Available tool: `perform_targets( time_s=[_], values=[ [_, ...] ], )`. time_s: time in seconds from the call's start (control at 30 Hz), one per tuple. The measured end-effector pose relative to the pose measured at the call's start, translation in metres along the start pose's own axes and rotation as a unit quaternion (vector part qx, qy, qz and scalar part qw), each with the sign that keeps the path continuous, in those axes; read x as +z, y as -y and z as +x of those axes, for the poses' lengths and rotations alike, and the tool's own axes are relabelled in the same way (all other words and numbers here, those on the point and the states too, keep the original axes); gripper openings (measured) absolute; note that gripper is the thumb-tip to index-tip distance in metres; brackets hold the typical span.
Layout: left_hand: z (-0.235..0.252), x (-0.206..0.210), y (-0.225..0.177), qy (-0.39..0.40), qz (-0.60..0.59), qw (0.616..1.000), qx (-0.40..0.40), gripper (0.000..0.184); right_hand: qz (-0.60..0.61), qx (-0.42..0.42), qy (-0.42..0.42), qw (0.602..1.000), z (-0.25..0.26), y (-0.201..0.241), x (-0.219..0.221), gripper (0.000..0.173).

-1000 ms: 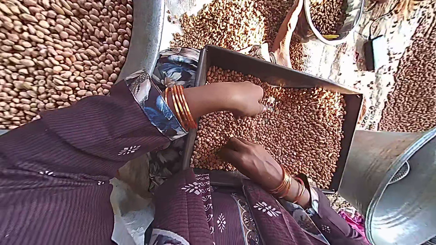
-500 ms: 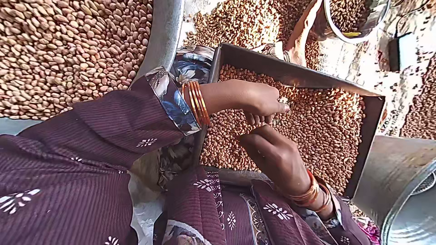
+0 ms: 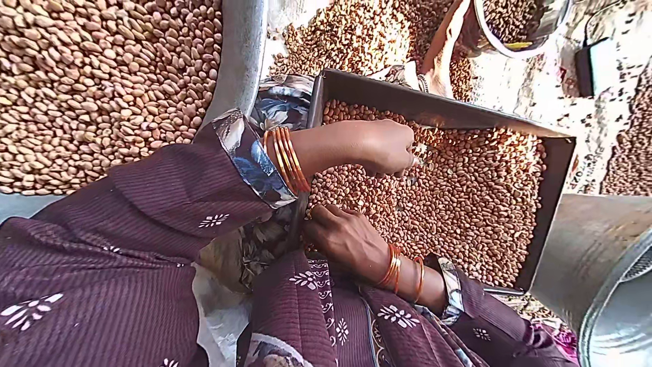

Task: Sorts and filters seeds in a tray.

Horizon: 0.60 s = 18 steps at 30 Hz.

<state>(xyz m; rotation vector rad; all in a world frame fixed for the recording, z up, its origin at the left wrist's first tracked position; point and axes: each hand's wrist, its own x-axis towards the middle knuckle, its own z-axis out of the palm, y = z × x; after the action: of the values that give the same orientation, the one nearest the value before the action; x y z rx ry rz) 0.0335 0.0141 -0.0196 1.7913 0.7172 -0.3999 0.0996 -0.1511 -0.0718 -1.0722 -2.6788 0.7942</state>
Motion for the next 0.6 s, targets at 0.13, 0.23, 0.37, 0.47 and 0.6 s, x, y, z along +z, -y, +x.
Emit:
perform_targets(
  time_s=[0.13,0.23,0.37,0.47,0.6],
  values=[
    [-0.001,-0.001,0.001,-0.002,-0.086,0.996,-0.025,0.045,-0.052,0.02,-0.133,0.99,-0.001,-0.004,-0.025,0.014],
    [0.004,0.0,0.005,-0.027,-0.104,0.994,-0.017,0.061,-0.131,0.11,-0.213,0.962,-0.008,-0.016,-0.06,0.011],
    [0.0,-0.001,0.0,0.008,-0.191,0.981,-0.031,0.06,-0.091,0.19,-0.166,0.963,-0.038,-0.044,-0.111,0.016],
    [-0.002,-0.002,-0.003,0.029,-0.225,0.973,-0.035,0.051,-0.152,0.261,-0.158,0.94,-0.062,-0.075,-0.146,0.02],
    [-0.001,-0.011,0.0,-0.057,-0.195,0.979,-0.01,0.044,-0.206,0.433,-0.037,0.877,-0.07,-0.113,-0.138,0.025]
  ],
)
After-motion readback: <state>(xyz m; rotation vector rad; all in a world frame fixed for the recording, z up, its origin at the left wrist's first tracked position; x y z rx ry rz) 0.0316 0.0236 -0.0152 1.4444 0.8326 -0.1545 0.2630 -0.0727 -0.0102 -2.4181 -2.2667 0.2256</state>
